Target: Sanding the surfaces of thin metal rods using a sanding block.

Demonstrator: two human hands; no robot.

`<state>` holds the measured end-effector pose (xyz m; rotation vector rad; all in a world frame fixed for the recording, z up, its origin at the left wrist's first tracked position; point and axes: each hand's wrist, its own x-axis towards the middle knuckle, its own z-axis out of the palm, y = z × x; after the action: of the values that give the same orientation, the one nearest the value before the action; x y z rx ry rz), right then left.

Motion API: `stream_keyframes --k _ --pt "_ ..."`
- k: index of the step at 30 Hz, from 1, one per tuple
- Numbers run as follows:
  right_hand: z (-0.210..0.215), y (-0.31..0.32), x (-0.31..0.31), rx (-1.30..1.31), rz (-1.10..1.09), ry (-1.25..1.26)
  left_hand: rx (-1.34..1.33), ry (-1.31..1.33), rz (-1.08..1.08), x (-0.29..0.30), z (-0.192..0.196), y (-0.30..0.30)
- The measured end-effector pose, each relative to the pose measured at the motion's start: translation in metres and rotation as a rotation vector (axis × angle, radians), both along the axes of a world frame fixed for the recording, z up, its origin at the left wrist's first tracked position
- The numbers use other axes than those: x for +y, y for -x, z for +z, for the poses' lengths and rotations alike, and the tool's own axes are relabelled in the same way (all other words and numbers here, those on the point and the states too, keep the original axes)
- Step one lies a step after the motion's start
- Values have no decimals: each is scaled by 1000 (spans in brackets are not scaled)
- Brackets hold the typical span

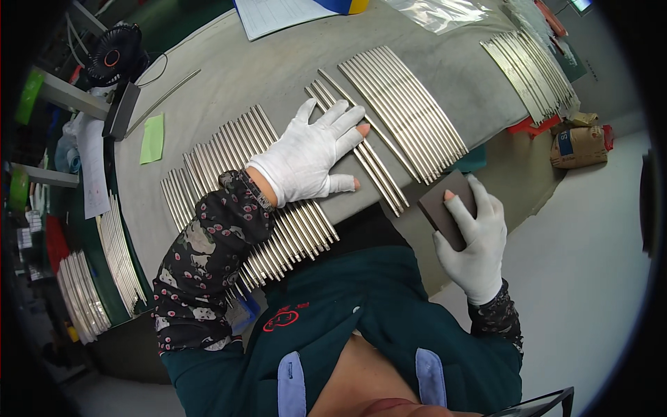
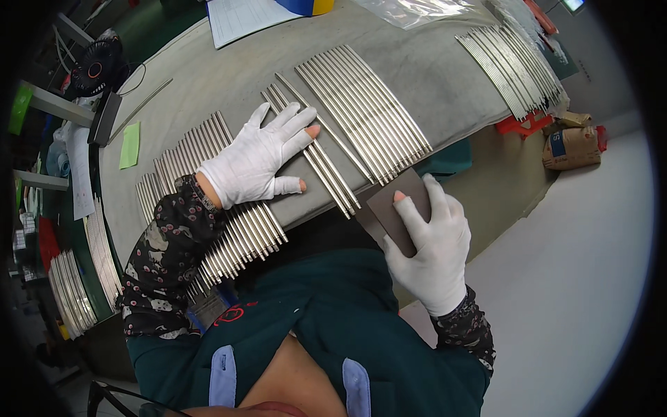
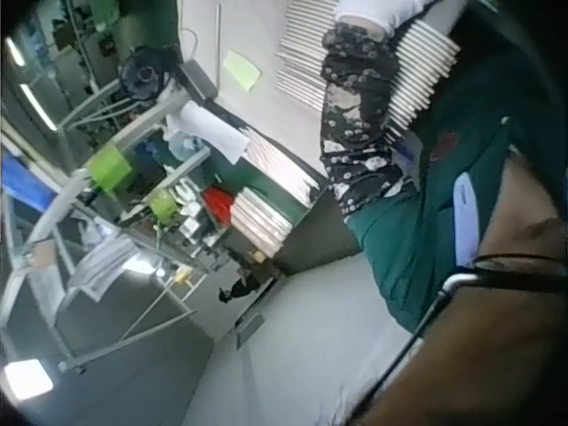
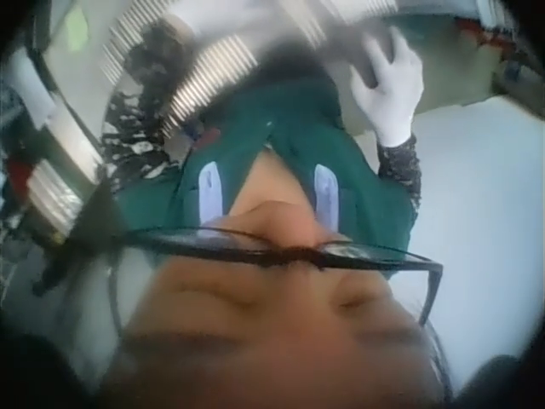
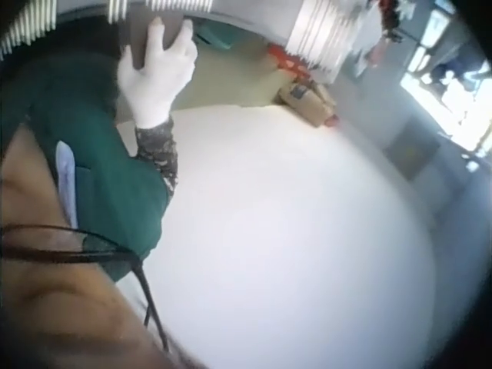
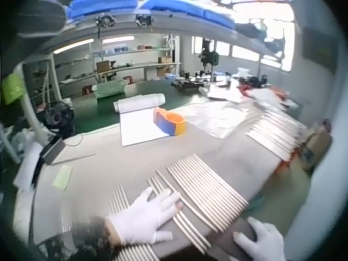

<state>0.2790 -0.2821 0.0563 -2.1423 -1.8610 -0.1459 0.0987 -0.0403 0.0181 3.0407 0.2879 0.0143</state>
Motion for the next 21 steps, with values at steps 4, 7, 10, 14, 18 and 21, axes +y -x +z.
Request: stream_keyframes --k 4,7,10,14,18,21 --pt "-2 3 13 -14 2 -113 -21 -9 -2 2 1 0" --pt "-8 8 25 -36 37 -75 -6 -9 -3 1 -2 -3" --pt "-10 18 52 -110 24 -95 -17 -26 -15 2 1 -5" --pt "-14 15 60 -63 40 -114 -27 -31 -12 2 -1 -3" --pt "-2 2 8 -11 22 -13 15 -10 0 0 -1 -2" --pt "-1 1 7 -25 -10 -74 -19 -33 -8 0 -1 4"
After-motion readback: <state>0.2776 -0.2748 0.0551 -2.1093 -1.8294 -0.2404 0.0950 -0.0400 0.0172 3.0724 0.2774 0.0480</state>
